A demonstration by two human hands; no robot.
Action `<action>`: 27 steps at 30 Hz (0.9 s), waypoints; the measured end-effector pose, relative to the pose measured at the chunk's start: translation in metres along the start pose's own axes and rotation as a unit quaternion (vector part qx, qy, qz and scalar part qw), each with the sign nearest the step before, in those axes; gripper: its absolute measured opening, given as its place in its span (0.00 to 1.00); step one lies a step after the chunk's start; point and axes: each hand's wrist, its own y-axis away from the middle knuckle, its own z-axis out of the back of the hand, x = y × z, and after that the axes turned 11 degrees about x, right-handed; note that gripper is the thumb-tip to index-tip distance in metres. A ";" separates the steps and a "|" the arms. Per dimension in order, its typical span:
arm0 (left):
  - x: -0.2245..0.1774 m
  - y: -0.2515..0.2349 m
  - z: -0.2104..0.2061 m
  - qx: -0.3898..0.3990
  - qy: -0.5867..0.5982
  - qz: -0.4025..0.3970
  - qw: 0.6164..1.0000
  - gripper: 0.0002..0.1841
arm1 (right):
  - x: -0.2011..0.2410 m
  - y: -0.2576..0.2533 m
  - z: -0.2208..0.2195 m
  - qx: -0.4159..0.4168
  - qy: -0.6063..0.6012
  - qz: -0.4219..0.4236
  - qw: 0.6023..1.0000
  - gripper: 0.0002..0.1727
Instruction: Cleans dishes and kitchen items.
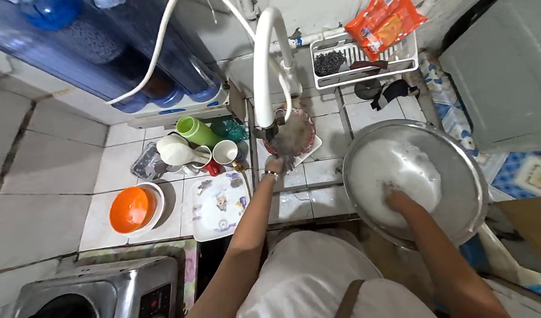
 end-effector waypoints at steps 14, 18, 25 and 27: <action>-0.034 0.113 0.058 -0.044 -0.275 0.060 0.958 0.20 | 0.003 -0.007 0.030 -0.076 -0.025 -0.058 0.995 0.31; -0.028 0.152 0.054 -0.019 -0.208 -0.070 0.975 0.19 | 0.001 -0.004 0.034 -0.015 0.010 -0.016 1.000 0.31; -0.051 0.174 -0.014 0.150 0.105 -0.195 0.964 0.14 | -0.011 0.026 0.026 -0.058 -0.449 0.337 0.825 0.35; -0.072 0.175 -0.036 0.193 0.107 -0.200 0.955 0.14 | 0.000 0.041 0.024 -0.082 -0.575 0.396 0.711 0.37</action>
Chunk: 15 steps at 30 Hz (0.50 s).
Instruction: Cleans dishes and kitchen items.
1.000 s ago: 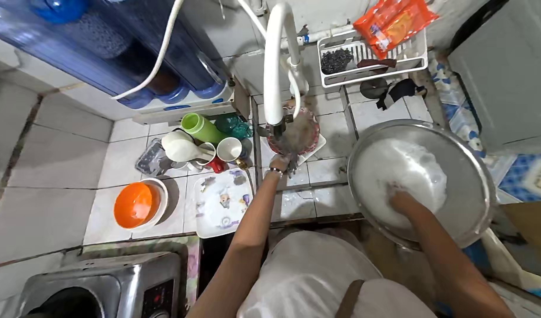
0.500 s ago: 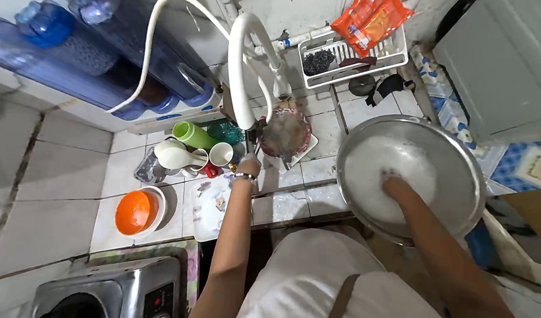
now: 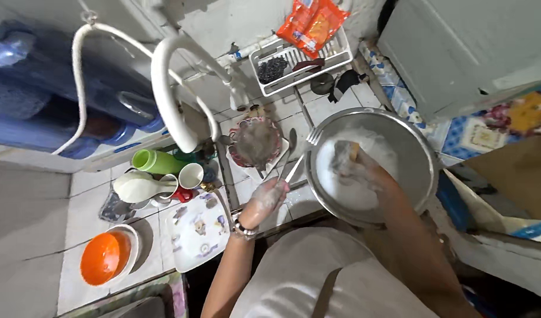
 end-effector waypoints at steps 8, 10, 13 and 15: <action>-0.023 -0.037 -0.049 0.061 -0.182 -0.018 0.981 0.17 | 0.022 0.002 -0.032 -0.120 -0.091 0.148 0.977 0.13; -0.026 -0.035 -0.053 0.054 -0.210 -0.025 0.976 0.18 | 0.023 0.003 -0.032 -0.131 -0.107 0.155 0.973 0.11; -0.024 -0.027 -0.054 0.004 -0.179 -0.057 0.982 0.16 | 0.024 0.007 -0.026 -0.104 -0.105 0.154 0.977 0.13; -0.021 -0.018 -0.050 -0.039 -0.151 -0.080 0.984 0.16 | 0.022 0.009 -0.022 -0.089 -0.089 0.150 0.981 0.15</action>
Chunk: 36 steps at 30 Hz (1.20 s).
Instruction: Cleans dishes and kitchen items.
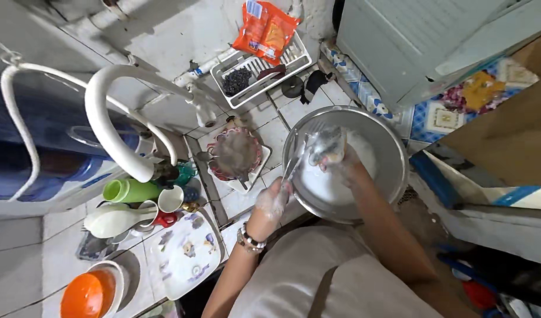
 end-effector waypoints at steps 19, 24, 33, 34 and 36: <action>0.043 0.084 0.033 -0.179 -0.064 0.030 0.981 0.17 | -0.022 -0.041 -0.118 0.024 0.105 0.005 0.994 0.30; 0.054 0.098 0.038 -0.188 -0.100 0.029 0.977 0.19 | -0.023 -0.042 -0.131 0.035 0.152 0.051 0.986 0.41; 0.073 0.121 0.056 -0.167 -0.110 0.221 0.954 0.18 | -0.031 -0.116 -0.125 0.097 0.561 -0.130 0.812 0.50; 0.075 0.122 0.057 -0.167 -0.111 0.230 0.952 0.18 | -0.034 -0.124 -0.127 0.126 0.591 -0.195 0.772 0.49; 0.079 0.122 0.057 -0.170 -0.112 0.235 0.951 0.18 | -0.053 -0.134 -0.119 0.153 0.576 -0.216 0.773 0.46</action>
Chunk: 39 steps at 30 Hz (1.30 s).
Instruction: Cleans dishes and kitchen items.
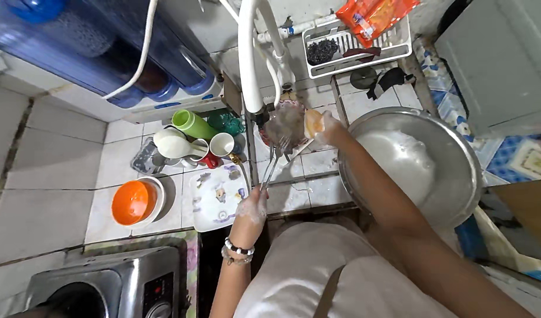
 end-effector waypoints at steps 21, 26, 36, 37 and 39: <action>-0.095 -0.058 -0.048 0.232 0.184 -0.144 0.944 0.20 | -0.041 0.083 -0.031 -0.069 -0.609 0.142 0.777 0.16; -0.138 -0.078 -0.074 0.249 0.004 -0.169 0.954 0.25 | -0.094 0.095 -0.006 -0.214 -0.471 0.124 0.847 0.21; -0.188 -0.078 -0.117 0.050 -0.302 -0.100 0.947 0.25 | -0.150 0.131 0.023 -0.057 -0.476 0.070 0.875 0.33; -0.194 -0.077 -0.123 0.050 -0.314 -0.106 0.942 0.25 | -0.144 0.127 0.019 -0.047 -0.520 0.088 0.848 0.33; -0.201 -0.071 -0.133 0.049 -0.330 -0.127 0.934 0.24 | -0.138 0.119 0.013 -0.072 -0.565 0.133 0.811 0.29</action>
